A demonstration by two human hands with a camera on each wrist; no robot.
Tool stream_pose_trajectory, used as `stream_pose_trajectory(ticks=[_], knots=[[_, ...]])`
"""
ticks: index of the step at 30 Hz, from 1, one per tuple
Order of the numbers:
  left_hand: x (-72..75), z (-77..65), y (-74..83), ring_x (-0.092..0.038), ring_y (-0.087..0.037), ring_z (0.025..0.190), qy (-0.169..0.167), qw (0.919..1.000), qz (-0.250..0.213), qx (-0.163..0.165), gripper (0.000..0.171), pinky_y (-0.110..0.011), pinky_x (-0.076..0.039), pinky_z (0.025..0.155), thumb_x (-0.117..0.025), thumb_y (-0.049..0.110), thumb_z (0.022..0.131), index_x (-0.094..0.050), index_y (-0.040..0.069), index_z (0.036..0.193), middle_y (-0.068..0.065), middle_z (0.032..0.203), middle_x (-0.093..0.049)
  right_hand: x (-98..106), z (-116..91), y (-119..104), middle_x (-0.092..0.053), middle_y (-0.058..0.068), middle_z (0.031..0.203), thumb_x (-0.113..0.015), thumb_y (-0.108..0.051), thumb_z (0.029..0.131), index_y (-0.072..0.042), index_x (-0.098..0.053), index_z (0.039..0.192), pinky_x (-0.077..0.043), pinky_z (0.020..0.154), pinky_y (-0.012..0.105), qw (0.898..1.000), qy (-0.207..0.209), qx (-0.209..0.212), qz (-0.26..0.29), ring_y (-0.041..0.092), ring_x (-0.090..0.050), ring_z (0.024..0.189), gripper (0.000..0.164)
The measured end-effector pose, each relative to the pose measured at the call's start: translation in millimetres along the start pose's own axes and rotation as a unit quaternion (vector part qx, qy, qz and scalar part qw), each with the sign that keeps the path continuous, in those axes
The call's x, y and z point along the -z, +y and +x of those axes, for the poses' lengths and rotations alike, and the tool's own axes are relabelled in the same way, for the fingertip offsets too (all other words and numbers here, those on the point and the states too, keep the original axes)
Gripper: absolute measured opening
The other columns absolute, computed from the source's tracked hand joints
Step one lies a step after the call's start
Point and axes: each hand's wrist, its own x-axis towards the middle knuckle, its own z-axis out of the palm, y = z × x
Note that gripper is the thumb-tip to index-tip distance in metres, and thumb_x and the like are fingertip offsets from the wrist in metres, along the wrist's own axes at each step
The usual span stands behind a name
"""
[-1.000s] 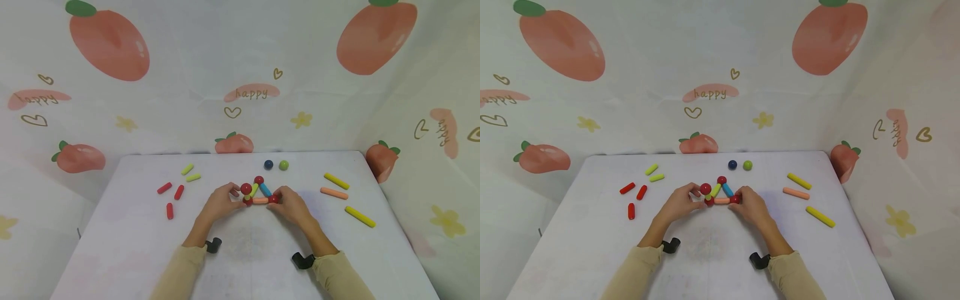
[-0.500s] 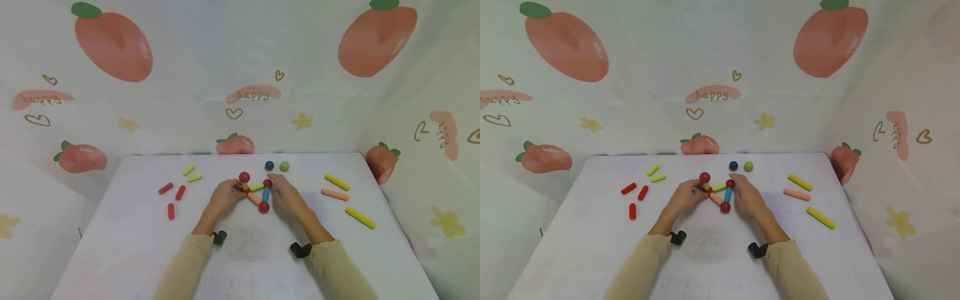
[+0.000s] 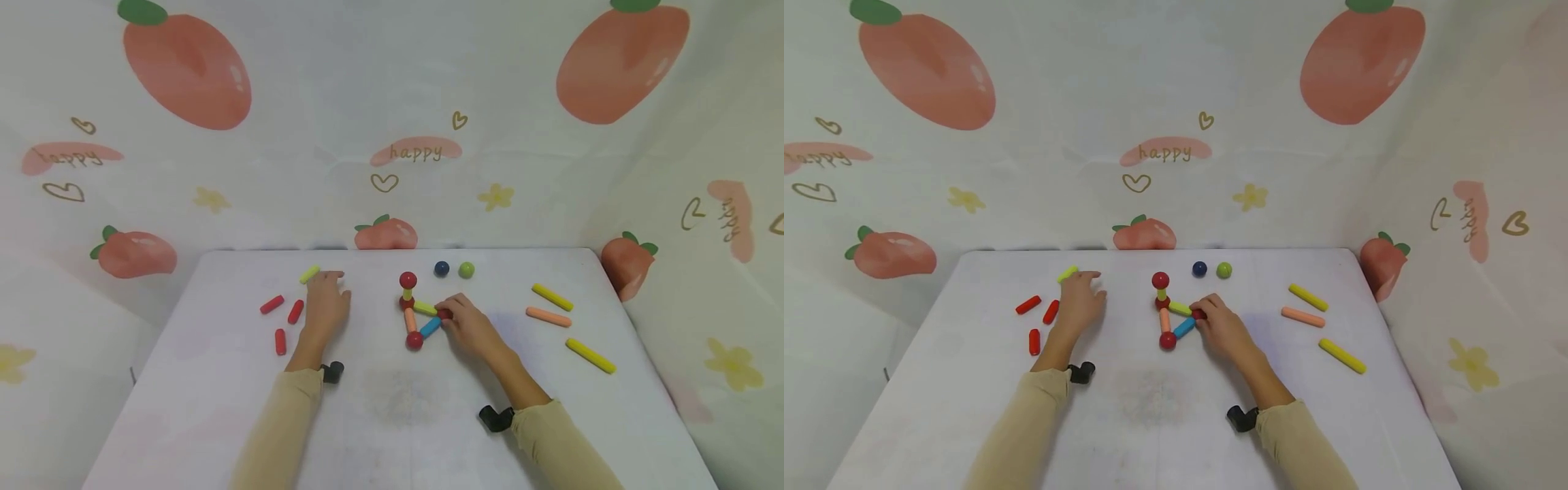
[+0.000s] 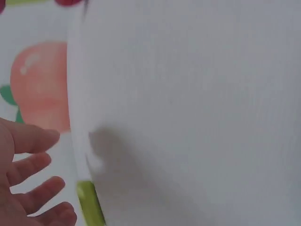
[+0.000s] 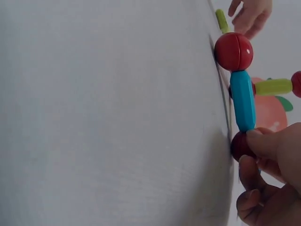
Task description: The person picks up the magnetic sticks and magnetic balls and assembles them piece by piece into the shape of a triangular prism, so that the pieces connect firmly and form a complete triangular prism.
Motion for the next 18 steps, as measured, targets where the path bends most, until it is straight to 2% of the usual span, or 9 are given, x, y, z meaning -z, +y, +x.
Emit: stream_pose_trajectory(ticks=[4, 7, 13, 15, 18], knots=[[11.7, 7.0, -13.2, -0.040, -0.042, 0.143, -0.018, 0.9995, -0.006, 0.026, 0.049, -0.055, -0.041, 0.116, -0.058, 0.005, 0.098, -0.049, 0.007, 0.146, -0.022, 0.149, -0.047, -1, -3, -1, -0.060, 0.005, 0.123, -0.069, -0.010, 0.096, -0.011, -0.065, 0.128, -0.056, 0.101, 0.042, 1.000, 0.002, -0.004, 0.007, 0.019, -0.063, 0.105, 0.032], [16.2, 8.5, -16.3, -0.044, -0.041, 0.140, -0.036, 0.9987, -0.017, 0.030, 0.051, -0.053, -0.042, 0.116, -0.055, -0.003, 0.096, -0.050, 0.006, 0.146, -0.021, 0.146, -0.051, -2, -4, -1, -0.060, 0.005, 0.122, -0.069, -0.010, 0.096, -0.011, -0.065, 0.127, -0.056, 0.100, 0.042, 1.000, 0.005, -0.002, 0.006, 0.019, -0.063, 0.103, 0.031], [19.6, 11.9, -17.3, -0.057, -0.034, 0.130, -0.077, 0.9954, -0.033, 0.046, 0.044, -0.049, -0.048, 0.111, -0.060, 0.001, 0.097, -0.057, 0.008, 0.140, -0.015, 0.136, -0.063, -3, -3, -3, -0.059, 0.005, 0.124, -0.069, -0.009, 0.097, -0.011, -0.065, 0.127, -0.056, 0.101, 0.043, 1.000, 0.009, -0.012, 0.014, 0.020, -0.063, 0.105, 0.031], [19.7, 11.9, -17.8, -0.059, -0.033, 0.125, -0.078, 0.9952, -0.039, 0.044, 0.042, -0.048, -0.049, 0.110, -0.062, 0.003, 0.097, -0.058, 0.008, 0.138, -0.015, 0.131, -0.064, -3, -3, -4, -0.059, 0.005, 0.124, -0.069, -0.009, 0.096, -0.012, -0.065, 0.127, -0.056, 0.101, 0.043, 1.000, 0.008, -0.015, 0.016, 0.020, -0.064, 0.106, 0.031], [20.0, 9.6, -16.6, -0.063, -0.031, 0.119, -0.066, 0.9952, -0.069, 0.020, 0.040, -0.047, -0.050, 0.108, -0.068, 0.007, 0.095, -0.061, 0.007, 0.135, -0.015, 0.126, -0.067, -4, -4, -5, -0.059, 0.005, 0.124, -0.070, -0.008, 0.096, -0.012, -0.065, 0.128, -0.056, 0.101, 0.042, 1.000, 0.009, -0.016, 0.009, 0.020, -0.064, 0.107, 0.032]])
